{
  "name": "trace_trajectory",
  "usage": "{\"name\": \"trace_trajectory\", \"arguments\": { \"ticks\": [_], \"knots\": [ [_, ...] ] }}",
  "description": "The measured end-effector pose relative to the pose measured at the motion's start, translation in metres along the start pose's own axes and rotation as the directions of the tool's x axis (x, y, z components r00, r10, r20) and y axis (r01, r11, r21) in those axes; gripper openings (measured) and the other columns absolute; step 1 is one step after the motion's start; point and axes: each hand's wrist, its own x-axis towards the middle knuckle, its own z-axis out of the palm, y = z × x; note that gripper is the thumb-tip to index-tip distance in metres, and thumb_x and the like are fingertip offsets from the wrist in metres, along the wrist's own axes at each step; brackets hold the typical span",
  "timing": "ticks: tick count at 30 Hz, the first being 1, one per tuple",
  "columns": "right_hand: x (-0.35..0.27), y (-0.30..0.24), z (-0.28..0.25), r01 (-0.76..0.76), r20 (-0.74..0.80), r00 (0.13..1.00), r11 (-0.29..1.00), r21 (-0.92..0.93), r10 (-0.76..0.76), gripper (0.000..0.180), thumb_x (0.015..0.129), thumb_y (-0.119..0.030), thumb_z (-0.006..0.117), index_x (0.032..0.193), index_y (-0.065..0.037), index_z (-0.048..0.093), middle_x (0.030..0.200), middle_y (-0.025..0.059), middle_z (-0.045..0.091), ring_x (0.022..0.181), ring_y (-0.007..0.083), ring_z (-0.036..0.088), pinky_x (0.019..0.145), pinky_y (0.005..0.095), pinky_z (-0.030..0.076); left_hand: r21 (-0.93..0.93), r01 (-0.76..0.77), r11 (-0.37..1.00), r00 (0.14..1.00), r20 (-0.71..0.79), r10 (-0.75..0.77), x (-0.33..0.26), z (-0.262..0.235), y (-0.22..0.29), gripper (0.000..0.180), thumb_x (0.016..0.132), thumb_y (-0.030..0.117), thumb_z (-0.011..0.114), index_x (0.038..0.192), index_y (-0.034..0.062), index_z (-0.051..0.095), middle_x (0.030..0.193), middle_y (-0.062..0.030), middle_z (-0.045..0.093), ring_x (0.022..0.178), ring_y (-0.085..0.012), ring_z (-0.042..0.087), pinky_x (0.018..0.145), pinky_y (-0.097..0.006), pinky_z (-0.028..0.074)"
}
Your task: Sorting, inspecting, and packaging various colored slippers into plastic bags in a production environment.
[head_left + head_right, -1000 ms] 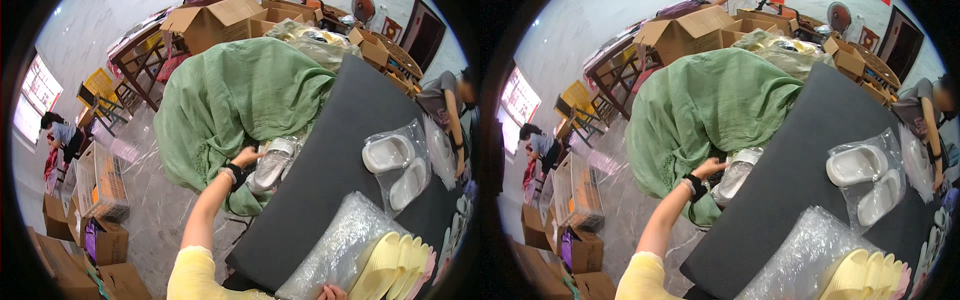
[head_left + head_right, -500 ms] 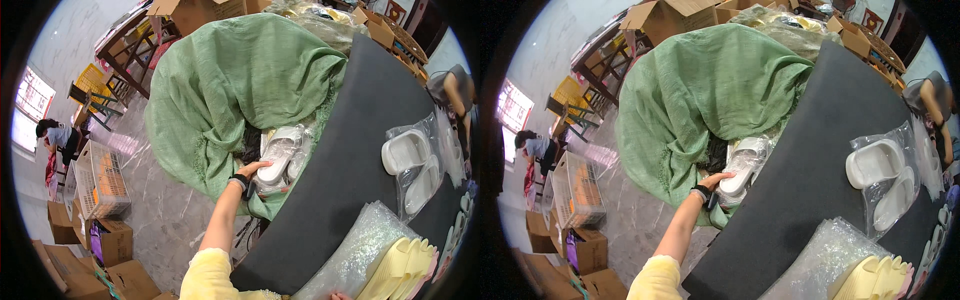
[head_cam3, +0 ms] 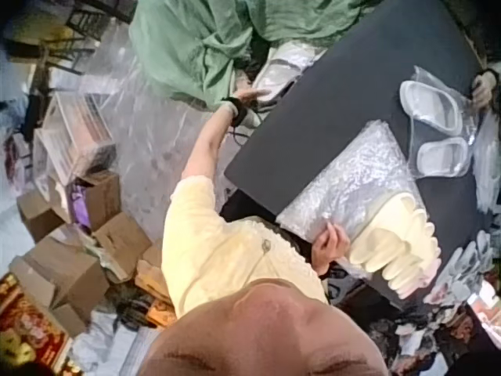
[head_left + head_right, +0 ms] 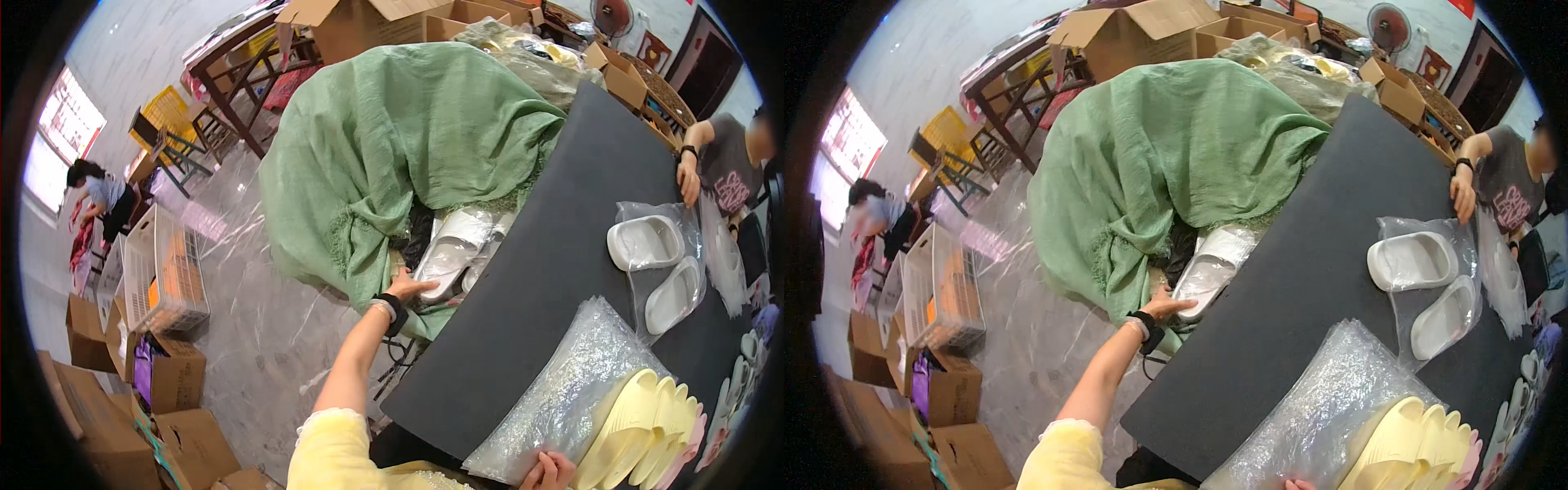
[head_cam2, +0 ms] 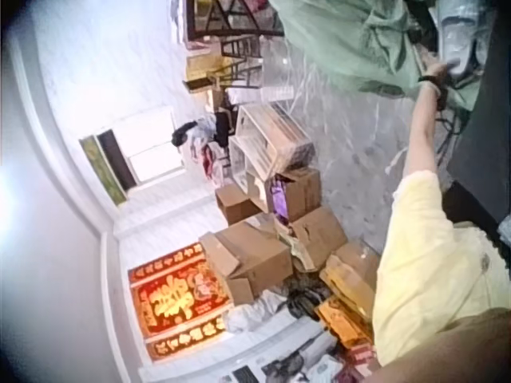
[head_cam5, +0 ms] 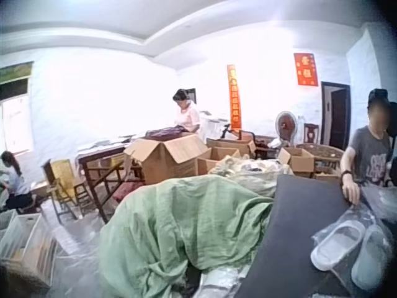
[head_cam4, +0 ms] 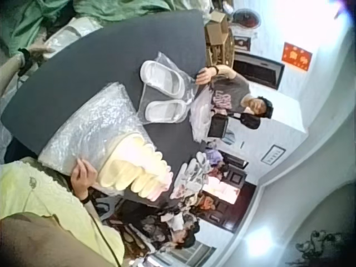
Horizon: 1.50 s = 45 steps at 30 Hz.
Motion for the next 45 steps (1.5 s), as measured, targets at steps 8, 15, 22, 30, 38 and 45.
{"name": "trace_trajectory", "arguments": {
  "ticks": [8, 15, 22, 30, 38, 45],
  "knots": [
    [0.002, -0.001, -0.001, 0.03, 0.029, 0.999, 1.0, -0.008, -0.03, 0.015, 0.084, -0.005, 0.056, 0.094, -0.004, 0.067, 0.092, 0.0135, 0.062, 0.084, 0.0302, 0.057, 0.076, 0.0394, 0.045, 0.202, -0.303, 0.931, 0.953, 0.064, 0.296, 0.03, 0.008, -0.068, 0.13, 0.048, 0.053, 0.083, 0.143, -0.0021, 0.014, 0.138, -0.0303, 0.033, 0.129, -0.0383, 0.036, 0.106, -0.038, 0.031],
    [0.0, 0.0, 0.001, 0.023, 0.036, 0.999, 0.999, -0.041, -0.022, 0.014, 0.085, -0.006, 0.055, 0.094, -0.004, 0.067, 0.091, 0.0136, 0.062, 0.085, 0.0297, 0.057, 0.077, 0.0392, 0.044, 0.379, -0.346, 0.858, 0.892, -0.152, 0.426, 0.003, 0.014, -0.052, 0.075, 0.059, 0.042, 0.075, 0.119, 0.0086, 0.046, 0.099, -0.0202, 0.064, 0.094, -0.0355, 0.061, 0.082, -0.042, 0.046],
    [-0.009, 0.005, 0.007, 0.024, 0.026, 0.999, 0.998, -0.055, -0.023, 0.015, 0.087, -0.006, 0.054, 0.095, -0.004, 0.067, 0.092, 0.0137, 0.062, 0.084, 0.03, 0.057, 0.076, 0.0398, 0.044, -0.195, -0.545, 0.816, 0.821, -0.322, 0.471, -0.075, -0.041, -0.003, 0.067, 0.062, 0.019, 0.079, 0.117, -0.0005, 0.046, 0.104, -0.012, 0.059, 0.096, -0.0204, 0.056, 0.084, -0.031, 0.045],
    [-0.002, 0.005, 0.003, 0.049, 0.02, 0.999, 0.998, -0.044, -0.048, 0.015, 0.087, -0.008, 0.055, 0.095, -0.005, 0.067, 0.092, 0.0141, 0.062, 0.084, 0.0312, 0.056, 0.075, 0.0414, 0.044, -0.509, -0.498, 0.702, 0.861, -0.196, 0.469, -0.237, -0.159, 0.135, 0.063, 0.072, 0.024, 0.065, 0.127, 0.0016, 0.044, 0.113, -0.0106, 0.058, 0.091, -0.0178, 0.062, 0.07, -0.03, 0.055],
    [-0.002, 0.004, 0.001, 0.036, 0.0, 0.999, 0.999, -0.001, -0.036, 0.015, 0.087, -0.009, 0.056, 0.096, -0.004, 0.067, 0.092, 0.0137, 0.061, 0.084, 0.0317, 0.056, 0.076, 0.0416, 0.044, -0.399, -0.602, 0.692, 0.631, 0.295, 0.718, -0.254, -0.086, 0.307, 0.044, 0.082, 0.035, 0.058, 0.115, 0.0051, 0.056, 0.103, -0.0106, 0.063, 0.085, -0.0186, 0.065, 0.075, -0.033, 0.054],
    [-0.001, 0.004, 0.001, 0.063, 0.035, 0.997, 0.998, -0.008, -0.062, 0.015, 0.086, -0.007, 0.056, 0.097, -0.004, 0.067, 0.092, 0.0136, 0.061, 0.083, 0.0315, 0.056, 0.075, 0.0408, 0.044, -0.4, -0.478, 0.782, 0.63, 0.465, 0.622, -0.174, 0.064, 0.352, 0.066, 0.085, 0.043, 0.061, 0.126, -0.0064, 0.045, 0.12, -0.0223, 0.052, 0.096, -0.0331, 0.06, 0.065, -0.038, 0.057]
  ]
}}
